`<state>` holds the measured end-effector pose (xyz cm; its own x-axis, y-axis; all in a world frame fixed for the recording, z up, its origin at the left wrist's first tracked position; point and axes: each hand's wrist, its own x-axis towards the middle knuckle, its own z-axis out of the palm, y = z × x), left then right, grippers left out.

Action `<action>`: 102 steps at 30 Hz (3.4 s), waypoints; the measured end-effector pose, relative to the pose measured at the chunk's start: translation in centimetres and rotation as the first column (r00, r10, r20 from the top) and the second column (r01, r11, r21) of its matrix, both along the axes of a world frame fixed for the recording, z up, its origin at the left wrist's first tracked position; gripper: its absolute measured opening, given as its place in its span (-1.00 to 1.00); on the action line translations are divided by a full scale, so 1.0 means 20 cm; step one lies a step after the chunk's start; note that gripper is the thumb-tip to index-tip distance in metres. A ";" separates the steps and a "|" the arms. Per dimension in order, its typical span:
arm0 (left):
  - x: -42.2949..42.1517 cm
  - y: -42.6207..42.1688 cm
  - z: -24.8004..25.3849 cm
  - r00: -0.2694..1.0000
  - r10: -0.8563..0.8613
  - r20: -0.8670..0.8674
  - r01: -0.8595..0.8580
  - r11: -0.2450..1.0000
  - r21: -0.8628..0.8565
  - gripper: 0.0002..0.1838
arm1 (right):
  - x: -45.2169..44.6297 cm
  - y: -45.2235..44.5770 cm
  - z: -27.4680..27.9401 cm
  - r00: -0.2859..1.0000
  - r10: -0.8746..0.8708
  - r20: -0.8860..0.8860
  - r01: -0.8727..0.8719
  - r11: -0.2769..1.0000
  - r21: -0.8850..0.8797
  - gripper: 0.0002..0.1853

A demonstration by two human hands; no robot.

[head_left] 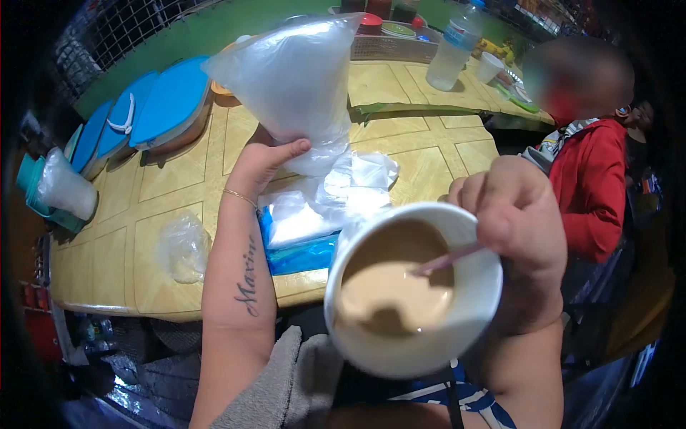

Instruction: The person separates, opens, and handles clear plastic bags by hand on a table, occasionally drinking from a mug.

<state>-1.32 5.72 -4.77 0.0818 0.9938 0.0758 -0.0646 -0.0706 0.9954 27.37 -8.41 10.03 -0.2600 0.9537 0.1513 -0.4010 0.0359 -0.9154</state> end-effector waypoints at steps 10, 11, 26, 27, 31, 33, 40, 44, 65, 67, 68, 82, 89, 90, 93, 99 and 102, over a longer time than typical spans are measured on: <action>0.02 -0.04 0.05 1.000 -0.024 0.010 0.024 1.000 0.004 0.03 | -0.04 -0.07 0.11 0.959 0.242 0.147 -0.274 0.922 0.272 -0.58; 0.01 -0.03 0.05 0.999 -0.031 0.012 0.031 0.999 -0.013 0.02 | -0.02 -0.03 0.13 0.936 0.287 0.202 -0.341 0.879 0.332 -0.57; 0.02 0.01 -0.02 0.999 0.022 0.030 -0.023 0.998 0.060 -0.03 | 0.03 -0.13 0.22 0.912 -0.028 0.409 -0.228 0.793 0.565 -0.62; 0.02 0.01 -0.02 0.999 0.016 0.029 -0.018 0.998 0.064 -0.04 | 0.04 -0.10 0.23 0.896 0.023 0.444 -0.311 0.746 0.588 -0.65; 0.00 0.01 -0.02 1.000 0.005 0.014 -0.006 0.999 0.034 -0.01 | 0.02 -0.18 0.15 0.899 -0.320 0.299 0.019 0.710 0.704 -0.79; 0.00 0.01 -0.02 1.000 0.008 0.013 -0.008 1.000 0.011 0.01 | 0.09 -0.30 0.06 0.561 -0.729 0.392 0.265 0.607 0.750 -0.73; 0.03 -0.02 0.00 0.998 0.064 0.010 -0.065 0.997 0.033 -0.13 | -0.02 -0.37 0.05 -0.287 -0.913 0.290 0.199 0.239 0.950 -0.80; 0.02 -0.01 0.01 0.999 0.037 0.003 -0.037 0.999 -0.015 0.05 | -0.01 -0.25 0.10 0.404 -0.860 0.311 0.290 0.443 0.848 -0.83; 0.00 0.00 -0.03 1.000 0.028 0.006 -0.028 0.999 0.035 -0.08 | 0.35 0.32 -0.36 0.908 -0.399 -0.128 0.385 0.915 -0.118 -0.75; -0.01 0.00 -0.02 0.999 0.017 -0.042 -0.015 0.999 0.051 -0.03 | 0.39 0.41 -0.46 0.891 -0.439 -0.115 0.425 0.896 -0.127 -0.74; -0.01 0.00 -0.02 0.998 0.014 -0.068 -0.010 0.998 0.056 0.00 | 0.40 0.46 -0.51 0.869 -0.480 -0.118 0.466 0.876 -0.128 -0.73; -0.11 0.02 0.08 0.912 0.377 0.162 -0.403 0.747 0.529 -0.09 | 0.33 0.69 -0.86 0.697 -0.711 0.092 0.716 0.698 -0.023 -0.71; 0.00 -0.17 0.27 0.730 0.559 0.393 -0.659 0.423 0.621 -0.80 | 0.16 0.45 -0.69 0.271 -0.958 0.090 0.444 0.207 0.872 -0.91; 0.01 -0.20 0.29 0.739 0.563 0.370 -0.641 0.417 0.645 -0.83 | 0.09 0.40 -0.70 0.493 -0.861 0.121 0.458 0.376 0.806 -0.91; 0.09 -0.27 0.41 0.835 0.483 0.263 -0.515 0.521 0.681 -0.90 | -0.13 0.29 -0.58 0.502 -0.515 0.695 0.089 0.830 0.550 -0.67; 0.08 -0.32 0.46 0.917 0.088 -0.389 0.144 0.836 0.530 -0.68 | -0.34 0.50 -0.69 0.677 -0.214 0.705 0.084 0.973 0.214 -0.52; 0.09 -0.34 0.34 0.893 0.116 -0.436 0.107 0.884 0.455 -0.48 | -0.40 0.53 -0.58 0.878 -0.110 0.465 0.034 0.985 0.170 -0.68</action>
